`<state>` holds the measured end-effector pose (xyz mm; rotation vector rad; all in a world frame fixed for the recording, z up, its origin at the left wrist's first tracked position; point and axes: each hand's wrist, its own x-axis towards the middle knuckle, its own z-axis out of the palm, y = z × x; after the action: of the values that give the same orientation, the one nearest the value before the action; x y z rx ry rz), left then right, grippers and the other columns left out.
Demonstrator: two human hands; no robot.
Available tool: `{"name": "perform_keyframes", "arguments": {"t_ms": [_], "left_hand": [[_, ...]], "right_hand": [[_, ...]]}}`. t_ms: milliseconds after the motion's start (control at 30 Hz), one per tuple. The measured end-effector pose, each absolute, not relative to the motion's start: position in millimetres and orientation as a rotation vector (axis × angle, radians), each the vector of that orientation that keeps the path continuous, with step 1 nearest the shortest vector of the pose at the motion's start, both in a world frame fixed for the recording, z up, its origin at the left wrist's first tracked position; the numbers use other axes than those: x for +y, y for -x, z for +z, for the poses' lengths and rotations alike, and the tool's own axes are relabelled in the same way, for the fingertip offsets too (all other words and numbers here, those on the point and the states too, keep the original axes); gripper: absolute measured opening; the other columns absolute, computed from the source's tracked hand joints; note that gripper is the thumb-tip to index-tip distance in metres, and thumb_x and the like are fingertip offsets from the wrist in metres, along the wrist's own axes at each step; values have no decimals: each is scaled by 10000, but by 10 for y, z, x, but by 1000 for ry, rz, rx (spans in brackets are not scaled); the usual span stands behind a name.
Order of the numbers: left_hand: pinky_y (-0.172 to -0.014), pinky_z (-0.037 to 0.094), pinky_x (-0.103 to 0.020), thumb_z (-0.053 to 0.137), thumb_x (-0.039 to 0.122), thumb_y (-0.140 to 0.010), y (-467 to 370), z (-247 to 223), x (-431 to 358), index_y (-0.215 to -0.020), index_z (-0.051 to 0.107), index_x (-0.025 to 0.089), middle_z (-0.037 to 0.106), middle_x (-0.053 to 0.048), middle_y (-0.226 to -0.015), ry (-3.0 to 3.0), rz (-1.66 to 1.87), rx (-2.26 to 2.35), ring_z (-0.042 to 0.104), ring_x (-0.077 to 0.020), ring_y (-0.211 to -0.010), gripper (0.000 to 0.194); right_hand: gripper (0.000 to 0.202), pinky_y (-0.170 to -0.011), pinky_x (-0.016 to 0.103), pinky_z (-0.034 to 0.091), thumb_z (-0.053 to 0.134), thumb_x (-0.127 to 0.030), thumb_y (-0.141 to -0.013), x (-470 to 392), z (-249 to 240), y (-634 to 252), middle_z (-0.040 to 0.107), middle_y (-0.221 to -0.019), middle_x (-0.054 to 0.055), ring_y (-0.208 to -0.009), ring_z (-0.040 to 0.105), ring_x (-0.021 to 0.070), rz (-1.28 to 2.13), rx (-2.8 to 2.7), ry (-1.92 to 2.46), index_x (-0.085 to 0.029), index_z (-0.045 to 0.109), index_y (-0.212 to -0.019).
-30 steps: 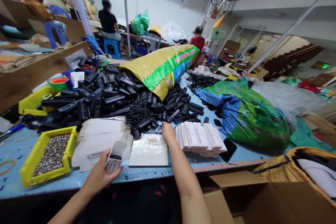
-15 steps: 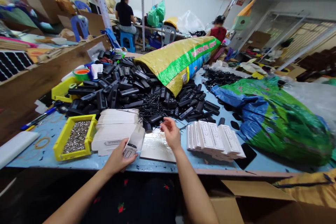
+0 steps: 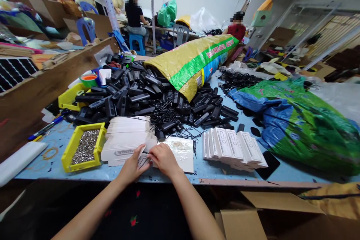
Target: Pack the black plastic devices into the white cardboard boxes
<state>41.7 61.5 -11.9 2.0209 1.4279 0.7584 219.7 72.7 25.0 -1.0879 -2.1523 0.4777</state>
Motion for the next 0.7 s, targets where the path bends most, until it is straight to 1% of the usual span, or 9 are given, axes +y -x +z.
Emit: {"name": "perform_keyframes", "arguments": {"t_ms": [67, 167, 267, 333, 400, 467, 500, 633, 700], "left_hand": [[-888, 492, -371, 594, 331, -768, -408, -119, 624, -1365, 282, 226, 525, -105, -1304, -2007, 758, 1434, 601, -248, -1078, 683], [-926, 470, -369, 604, 345, -768, -383, -115, 626, -1364, 265, 234, 492, -105, -1342, -2002, 767, 1434, 567, -243, -1133, 695], [-932, 467, -359, 611, 333, -764, -357, -101, 610, -1350, 288, 236, 497, -102, -1340, -2057, 751, 1369, 560, -238, -1143, 676], [-922, 474, -350, 605, 325, -769, -342, -103, 596, -1346, 301, 237, 513, -98, -1326, -2098, 751, 1325, 562, -235, -1141, 658], [-920, 476, -345, 591, 328, -781, -326, -119, 587, -1342, 316, 233, 526, -95, -1314, -2112, 779, 1321, 563, -233, -1141, 632], [-933, 470, -346, 586, 338, -784, -316, -137, 590, -1337, 329, 222, 529, -99, -1311, -2098, 816, 1344, 564, -231, -1141, 621], [-939, 467, -347, 589, 346, -782, -315, -139, 597, -1338, 332, 217, 528, -101, -1311, -2085, 818, 1361, 563, -231, -1142, 626], [-929, 474, -359, 614, 363, -764, -352, -79, 649, -1371, 314, 230, 520, -98, -1322, -2043, 664, 1439, 565, -247, -1139, 690], [-918, 481, -352, 619, 353, -759, -376, -27, 670, -1379, 311, 237, 511, -92, -1333, -2039, 613, 1462, 565, -251, -1139, 702]], "right_hand": [[173, -723, 284, 428, 531, -342, -896, 767, 268, -2241, 611, -821, 45, -785, 529, 163, 549, -2046, 1051, -179, 592, -890], [144, -704, 256, 454, 542, -314, -892, 842, 427, -2378, 620, -824, 35, -769, 565, 142, 583, -1862, 1042, -182, 597, -881], [85, -723, 262, 457, 561, -245, -881, 896, 643, -2498, 652, -828, 36, -786, 589, 151, 469, -2098, 993, -189, 624, -870], [101, -706, 260, 459, 548, -217, -883, 890, 712, -2503, 664, -820, 41, -782, 600, 158, 375, -2354, 894, -195, 646, -873], [134, -699, 254, 470, 543, -236, -885, 858, 676, -2455, 677, -834, 44, -781, 618, 157, 357, -2475, 787, -206, 657, -948], [185, -721, 250, 482, 534, -246, -891, 830, 547, -2392, 692, -860, 41, -790, 635, 150, 405, -2385, 794, -213, 640, -1040], [192, -730, 254, 487, 526, -237, -895, 826, 462, -2365, 697, -863, 38, -793, 639, 149, 421, -2292, 842, -210, 635, -1050], [146, -728, 281, 509, 513, -191, -887, 867, 185, -2328, 698, -836, 39, -779, 642, 160, 406, -2003, 1033, -189, 657, -911], [135, -714, 266, 523, 521, -199, -880, 892, 171, -2375, 696, -845, 37, -760, 648, 147, 413, -1898, 1088, -188, 651, -915]]}}
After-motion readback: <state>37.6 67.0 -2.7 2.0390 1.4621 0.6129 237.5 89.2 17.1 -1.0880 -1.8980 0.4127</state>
